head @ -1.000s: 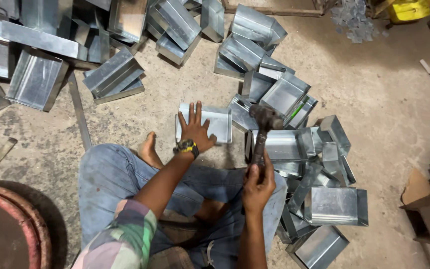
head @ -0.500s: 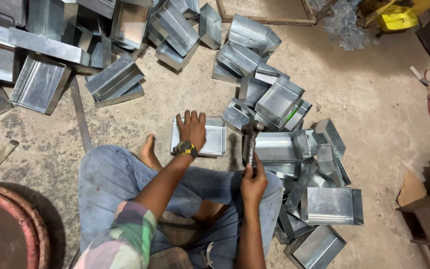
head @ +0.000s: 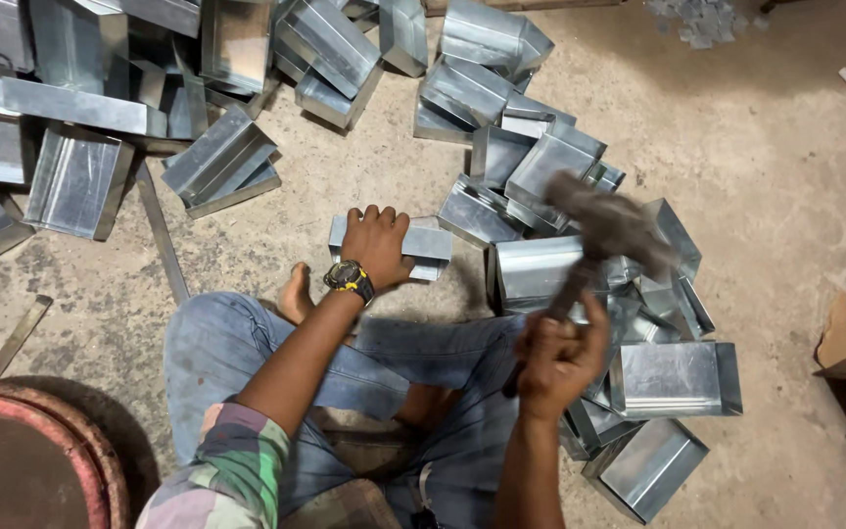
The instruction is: The person uses a hammer to flatten or shape small rectangular metal pieces while sitting on the floor.
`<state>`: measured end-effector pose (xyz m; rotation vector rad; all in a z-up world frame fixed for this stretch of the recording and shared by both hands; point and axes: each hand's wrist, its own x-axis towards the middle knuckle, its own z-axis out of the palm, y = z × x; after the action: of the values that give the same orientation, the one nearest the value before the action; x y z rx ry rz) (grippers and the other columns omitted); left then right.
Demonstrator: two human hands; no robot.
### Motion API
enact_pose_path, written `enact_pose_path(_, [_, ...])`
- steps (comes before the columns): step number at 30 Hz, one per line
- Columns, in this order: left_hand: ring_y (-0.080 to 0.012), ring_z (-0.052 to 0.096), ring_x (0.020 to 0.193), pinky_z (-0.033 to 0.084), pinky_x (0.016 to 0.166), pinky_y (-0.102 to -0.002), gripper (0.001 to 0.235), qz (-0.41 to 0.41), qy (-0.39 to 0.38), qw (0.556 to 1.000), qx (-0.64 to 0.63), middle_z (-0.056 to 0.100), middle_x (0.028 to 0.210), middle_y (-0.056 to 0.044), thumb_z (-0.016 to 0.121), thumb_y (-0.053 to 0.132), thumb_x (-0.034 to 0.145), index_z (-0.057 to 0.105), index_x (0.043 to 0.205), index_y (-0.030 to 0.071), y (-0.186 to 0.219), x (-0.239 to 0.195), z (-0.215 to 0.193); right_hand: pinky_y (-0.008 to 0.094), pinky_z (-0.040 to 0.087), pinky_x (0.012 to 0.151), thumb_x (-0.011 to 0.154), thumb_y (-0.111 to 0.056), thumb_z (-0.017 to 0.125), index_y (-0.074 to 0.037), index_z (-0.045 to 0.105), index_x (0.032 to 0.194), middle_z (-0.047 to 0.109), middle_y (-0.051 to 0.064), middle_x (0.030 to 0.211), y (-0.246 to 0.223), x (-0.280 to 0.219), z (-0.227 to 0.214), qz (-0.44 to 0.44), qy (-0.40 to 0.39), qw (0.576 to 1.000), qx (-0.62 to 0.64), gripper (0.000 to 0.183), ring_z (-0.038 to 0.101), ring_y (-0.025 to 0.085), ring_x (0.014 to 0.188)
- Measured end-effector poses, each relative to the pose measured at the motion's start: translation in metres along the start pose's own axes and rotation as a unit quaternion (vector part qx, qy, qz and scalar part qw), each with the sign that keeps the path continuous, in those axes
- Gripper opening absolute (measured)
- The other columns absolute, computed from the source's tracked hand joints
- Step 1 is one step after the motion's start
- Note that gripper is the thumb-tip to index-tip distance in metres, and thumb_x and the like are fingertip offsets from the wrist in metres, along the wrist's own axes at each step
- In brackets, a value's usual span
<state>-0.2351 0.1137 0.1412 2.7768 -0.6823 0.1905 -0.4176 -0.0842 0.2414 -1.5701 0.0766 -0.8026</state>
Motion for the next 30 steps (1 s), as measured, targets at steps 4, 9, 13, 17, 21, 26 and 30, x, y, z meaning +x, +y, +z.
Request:
enact_pose_path(4, [-0.0314,0.062,0.1,0.043,0.088,-0.05,0.049,-0.003,0.011,1.0,0.003,0.067,0.101,-0.011,0.081,0.034,0.064,0.065,0.103,0.009,0.004,0.003,-0.011,0.021,0.036,0.047,0.108,-0.045,0.061,-0.011,0.039,0.152,0.054,0.003,0.073,-0.02,0.024,0.004,-0.1,-0.024,0.983,0.15,0.06,0.042,0.005,0.05])
enact_pose_path(9, [-0.0301,0.062,0.1,0.044,0.089,-0.049,0.043,-0.008,0.023,1.0,0.015,0.067,0.1,-0.01,0.08,0.029,0.066,0.065,0.102,0.011,0.006,-0.003,-0.001,0.026,0.041,0.054,0.117,-0.042,0.054,-0.008,0.036,0.135,0.052,0.006,0.083,0.049,0.029,0.019,-0.018,-0.043,0.991,0.122,0.043,0.048,0.011,0.063])
enact_pose_path(13, [-0.0309,0.062,0.098,0.043,0.087,-0.048,0.046,-0.006,0.024,1.0,0.013,0.066,0.098,-0.011,0.08,0.026,0.062,0.065,0.102,0.01,0.001,0.0,0.003,0.036,0.05,0.067,0.105,-0.027,0.06,-0.004,0.057,0.14,0.067,0.017,0.082,0.072,0.016,0.006,0.044,-0.19,0.907,-0.373,0.042,0.066,0.02,0.07])
enact_pose_path(17, [-0.0307,0.061,0.099,0.043,0.087,-0.048,0.04,-0.007,0.041,0.999,0.01,0.067,0.098,-0.01,0.078,0.021,0.065,0.065,0.102,0.011,0.003,0.001,0.007,0.036,0.048,0.059,0.096,-0.023,0.064,-0.012,0.06,0.142,0.065,0.016,0.068,0.06,-0.002,-0.007,0.199,-0.164,0.892,-0.371,0.047,0.062,0.022,0.059])
enact_pose_path(21, [-0.0314,0.061,0.099,0.043,0.087,-0.047,0.041,-0.037,0.037,0.998,0.022,0.067,0.099,-0.011,0.079,0.022,0.065,0.066,0.103,0.01,0.01,-0.001,0.009,0.034,0.047,0.06,0.1,-0.016,0.062,-0.007,0.057,0.149,0.063,0.009,0.075,0.067,-0.023,-0.006,0.131,-0.096,0.964,-0.211,0.05,0.057,0.017,0.065])
enact_pose_path(26, [-0.0332,0.061,0.097,0.042,0.084,-0.05,0.047,-0.067,0.046,0.997,0.003,0.067,0.098,-0.014,0.08,0.026,0.061,0.066,0.102,0.007,0.02,-0.01,0.011,0.034,0.053,0.094,0.116,-0.012,0.064,0.001,0.051,0.152,0.07,0.021,0.128,0.111,-0.032,-0.008,-0.114,-0.17,0.934,-0.294,0.04,0.061,0.02,0.122])
enact_pose_path(30, [-0.0315,0.061,0.098,0.042,0.086,-0.048,0.038,-0.057,0.078,0.995,0.028,0.067,0.099,-0.012,0.075,0.02,0.067,0.066,0.102,0.009,0.017,-0.009,0.014,0.04,0.052,0.086,0.111,-0.014,0.062,-0.002,0.055,0.154,0.068,0.026,0.11,0.117,-0.036,-0.023,-0.027,-0.123,0.958,-0.258,0.045,0.064,0.031,0.102])
